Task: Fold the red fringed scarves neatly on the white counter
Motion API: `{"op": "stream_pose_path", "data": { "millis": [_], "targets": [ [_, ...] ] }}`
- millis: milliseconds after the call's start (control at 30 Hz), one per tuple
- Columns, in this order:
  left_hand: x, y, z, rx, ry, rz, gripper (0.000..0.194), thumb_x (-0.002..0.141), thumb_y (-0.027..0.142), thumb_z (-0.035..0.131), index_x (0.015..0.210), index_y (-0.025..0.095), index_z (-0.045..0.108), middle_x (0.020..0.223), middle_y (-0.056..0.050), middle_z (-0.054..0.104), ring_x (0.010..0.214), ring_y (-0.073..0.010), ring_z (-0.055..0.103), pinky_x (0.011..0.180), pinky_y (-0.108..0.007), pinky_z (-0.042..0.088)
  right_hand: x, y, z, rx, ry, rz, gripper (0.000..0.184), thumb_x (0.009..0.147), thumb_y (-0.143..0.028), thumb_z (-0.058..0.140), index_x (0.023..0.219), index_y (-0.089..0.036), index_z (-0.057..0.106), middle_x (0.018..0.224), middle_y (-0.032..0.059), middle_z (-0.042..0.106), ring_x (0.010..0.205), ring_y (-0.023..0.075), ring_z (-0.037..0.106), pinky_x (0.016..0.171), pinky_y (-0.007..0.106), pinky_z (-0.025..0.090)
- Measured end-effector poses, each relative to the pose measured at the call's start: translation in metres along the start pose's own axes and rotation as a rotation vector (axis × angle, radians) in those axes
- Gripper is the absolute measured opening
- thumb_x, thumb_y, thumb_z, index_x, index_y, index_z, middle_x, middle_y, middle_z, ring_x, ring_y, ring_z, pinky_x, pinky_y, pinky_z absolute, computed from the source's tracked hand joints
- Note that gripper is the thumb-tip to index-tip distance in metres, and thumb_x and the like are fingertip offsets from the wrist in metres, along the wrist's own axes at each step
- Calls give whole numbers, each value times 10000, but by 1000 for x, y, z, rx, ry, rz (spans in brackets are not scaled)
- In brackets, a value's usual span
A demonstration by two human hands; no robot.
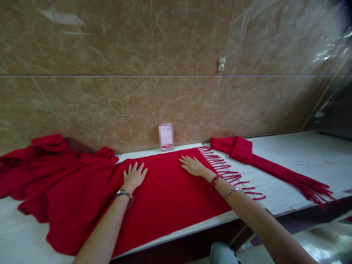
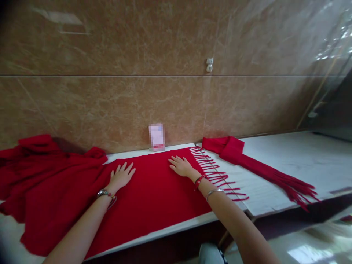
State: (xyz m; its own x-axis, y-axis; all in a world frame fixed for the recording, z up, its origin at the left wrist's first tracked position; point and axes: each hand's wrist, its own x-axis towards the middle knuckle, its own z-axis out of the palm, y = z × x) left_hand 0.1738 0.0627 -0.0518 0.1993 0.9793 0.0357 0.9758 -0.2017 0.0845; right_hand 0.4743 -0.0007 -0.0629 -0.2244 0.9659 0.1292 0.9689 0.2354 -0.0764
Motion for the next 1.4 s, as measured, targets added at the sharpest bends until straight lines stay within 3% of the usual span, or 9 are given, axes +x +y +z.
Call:
{"op": "stream_pose_path", "data": {
  "millis": [400, 600, 667, 800, 900, 967, 1100, 1233, 1400],
  "targets": [
    [0, 0, -1, -3, 19, -2, 543, 877, 497, 204, 1362, 274, 303, 1450, -64, 240, 1320, -301, 191, 1020, -535, 204, 1, 14, 3, -35, -28, 132, 500, 908, -415, 224, 1364, -227, 304, 1440, 71, 264, 1318, 251, 206, 1019, 532, 209],
    [-10, -3, -16, 99, 340, -39, 486, 896, 412, 223, 1274, 212, 452, 1406, -105, 326, 1295, -305, 241, 1011, -523, 228, -2, 12, 3, -19, -20, 159, 511, 903, -427, 236, 1369, -228, 292, 1441, 65, 259, 1313, 255, 221, 1020, 530, 215],
    [-10, -23, -30, 116, 343, -94, 476, 896, 401, 223, 1272, 222, 454, 1401, -100, 333, 1287, -321, 247, 986, -536, 259, -2, 13, 5, -33, -13, 151, 510, 903, -427, 235, 1368, -226, 295, 1440, 66, 263, 1313, 256, 223, 1019, 530, 217],
    [-12, -90, -50, 182, 183, -80, 457, 890, 392, 254, 1309, 281, 401, 1435, -39, 283, 1314, -308, 177, 1008, -506, 231, -2, 16, 10, -68, 7, 134, 513, 903, -427, 233, 1370, -223, 292, 1436, 70, 272, 1311, 255, 228, 1019, 524, 221],
    [-21, -133, -48, 237, 73, -248, 506, 866, 461, 276, 1331, 285, 369, 1441, -57, 267, 1313, -352, 156, 1014, -535, 170, -1, 18, 14, -79, 10, 99, 514, 901, -432, 231, 1369, -229, 294, 1434, 70, 275, 1309, 251, 235, 1013, 516, 237],
    [-27, -144, -44, 248, 62, -324, 545, 856, 495, 255, 1350, 276, 334, 1444, -79, 254, 1305, -373, 167, 999, -551, 180, 0, 18, 17, -82, 23, 64, 515, 899, -435, 231, 1369, -233, 293, 1433, 72, 278, 1308, 247, 237, 1008, 514, 250],
    [-30, -132, -42, 320, 106, -299, 551, 856, 487, 262, 1339, 243, 362, 1440, -108, 252, 1305, -383, 157, 998, -567, 151, 0, 22, 18, -90, 18, 67, 517, 900, -433, 233, 1372, -229, 284, 1432, 78, 278, 1307, 253, 238, 998, 526, 258],
    [-20, -107, -42, 320, 170, -104, 534, 874, 461, 254, 1350, 234, 339, 1463, -90, 193, 1331, -332, 95, 1033, -524, 98, -4, 33, 16, -119, -24, 129, 514, 907, -421, 225, 1377, -218, 271, 1446, 87, 239, 1312, 264, 222, 992, 540, 250],
    [-6, -92, -27, 182, -33, -19, 537, 886, 468, 177, 1384, 277, 235, 1470, -65, 177, 1326, -299, 158, 1026, -488, 170, -13, 42, 10, -116, -19, 184, 521, 909, -434, 212, 1380, -216, 264, 1442, 81, 252, 1313, 261, 221, 1007, 534, 231]
  ]
}}
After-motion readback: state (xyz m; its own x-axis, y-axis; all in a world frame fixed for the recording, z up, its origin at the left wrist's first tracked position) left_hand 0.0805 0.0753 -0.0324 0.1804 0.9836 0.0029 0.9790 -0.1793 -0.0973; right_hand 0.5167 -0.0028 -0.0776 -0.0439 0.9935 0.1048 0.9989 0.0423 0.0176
